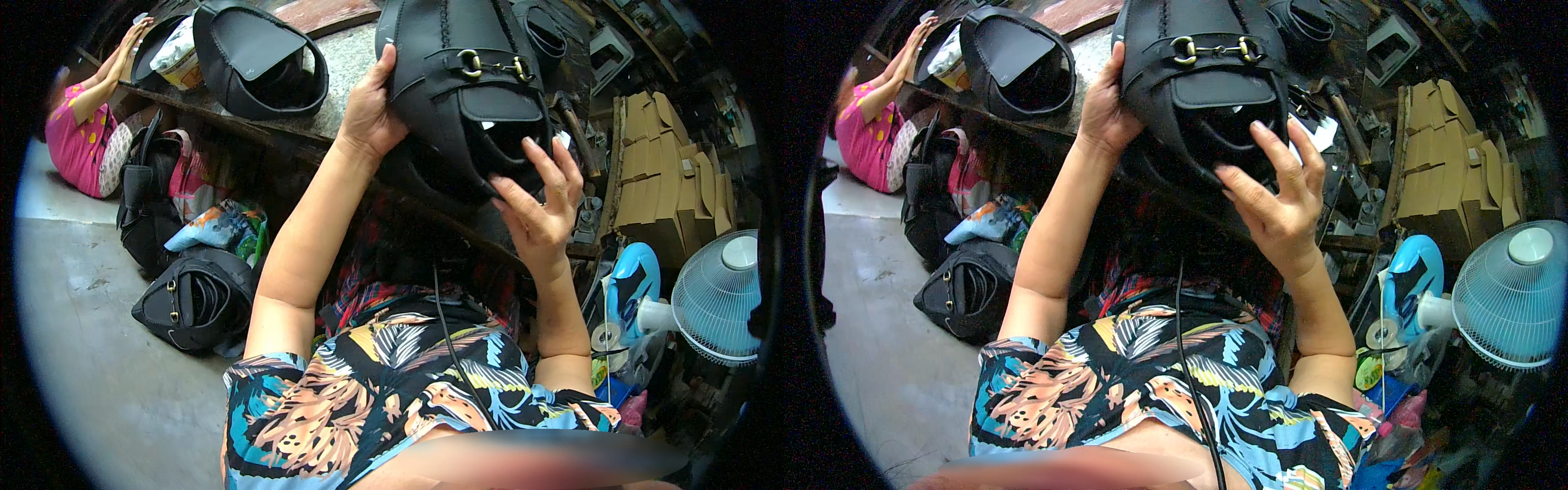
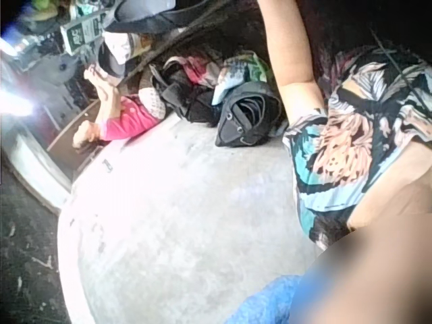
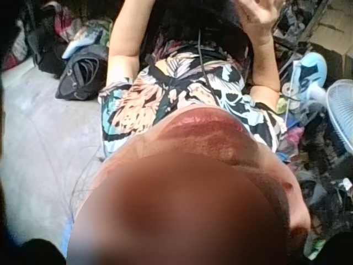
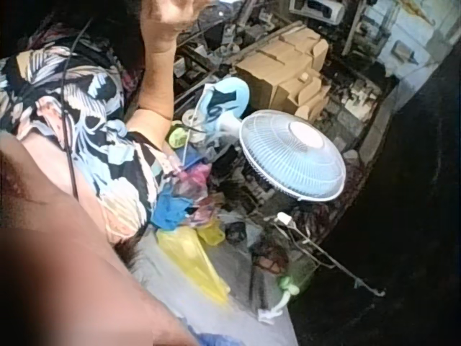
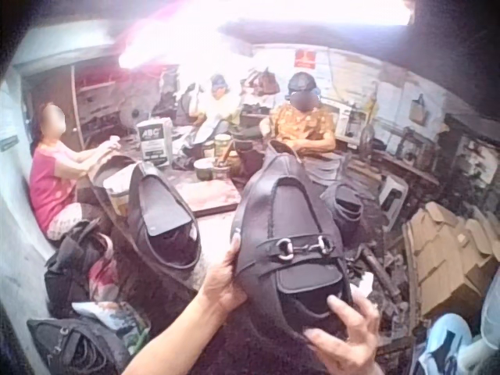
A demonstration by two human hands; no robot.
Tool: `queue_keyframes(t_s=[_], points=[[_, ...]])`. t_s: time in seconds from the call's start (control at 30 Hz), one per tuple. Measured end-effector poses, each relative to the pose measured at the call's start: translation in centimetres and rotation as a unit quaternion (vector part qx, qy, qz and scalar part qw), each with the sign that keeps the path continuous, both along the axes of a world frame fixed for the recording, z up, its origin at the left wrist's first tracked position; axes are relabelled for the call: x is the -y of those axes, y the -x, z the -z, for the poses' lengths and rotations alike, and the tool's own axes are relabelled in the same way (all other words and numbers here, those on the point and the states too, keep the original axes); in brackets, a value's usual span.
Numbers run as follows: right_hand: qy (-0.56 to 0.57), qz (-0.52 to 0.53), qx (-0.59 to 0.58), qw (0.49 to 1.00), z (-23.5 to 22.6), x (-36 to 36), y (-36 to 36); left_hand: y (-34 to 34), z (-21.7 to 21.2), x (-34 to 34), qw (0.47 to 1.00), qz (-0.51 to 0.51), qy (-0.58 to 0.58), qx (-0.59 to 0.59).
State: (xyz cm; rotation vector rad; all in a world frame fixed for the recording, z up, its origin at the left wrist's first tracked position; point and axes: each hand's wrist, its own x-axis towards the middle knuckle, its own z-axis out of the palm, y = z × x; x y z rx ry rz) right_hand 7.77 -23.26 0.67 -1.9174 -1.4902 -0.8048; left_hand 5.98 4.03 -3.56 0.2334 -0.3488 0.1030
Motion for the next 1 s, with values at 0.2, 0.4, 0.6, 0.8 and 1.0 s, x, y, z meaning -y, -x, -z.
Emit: queue_keyframes(t_s=[0.2,0.4,0.6,0.8,1.0], points=[[0.0,0.001,-0.011,1.0,0.5,-0.6,1.2,0.1,0.9,-0.2,1.0,-0.006,-0.001,-0.016],[0.001,0.007,-0.013,1.0,0.9,-0.7,1.2,-0.1,1.4,-0.6,1.0,0.009,-0.003,-0.009],[-0.013,-0.009,-0.02,1.0,1.2,-0.9,1.1,-0.2,1.6,-0.7,1.0,0.015,0.006,-0.006],[-0.022,0.003,-0.026,0.999,1.1,-0.9,1.3,-0.4,1.8,-0.7,1.0,0.018,0.008,-0.01],[-0.035,-0.003,-0.033,0.999,1.1,-1.0,1.1,-0.5,1.0,-0.4,1.0,0.019,-0.012,0.007]])
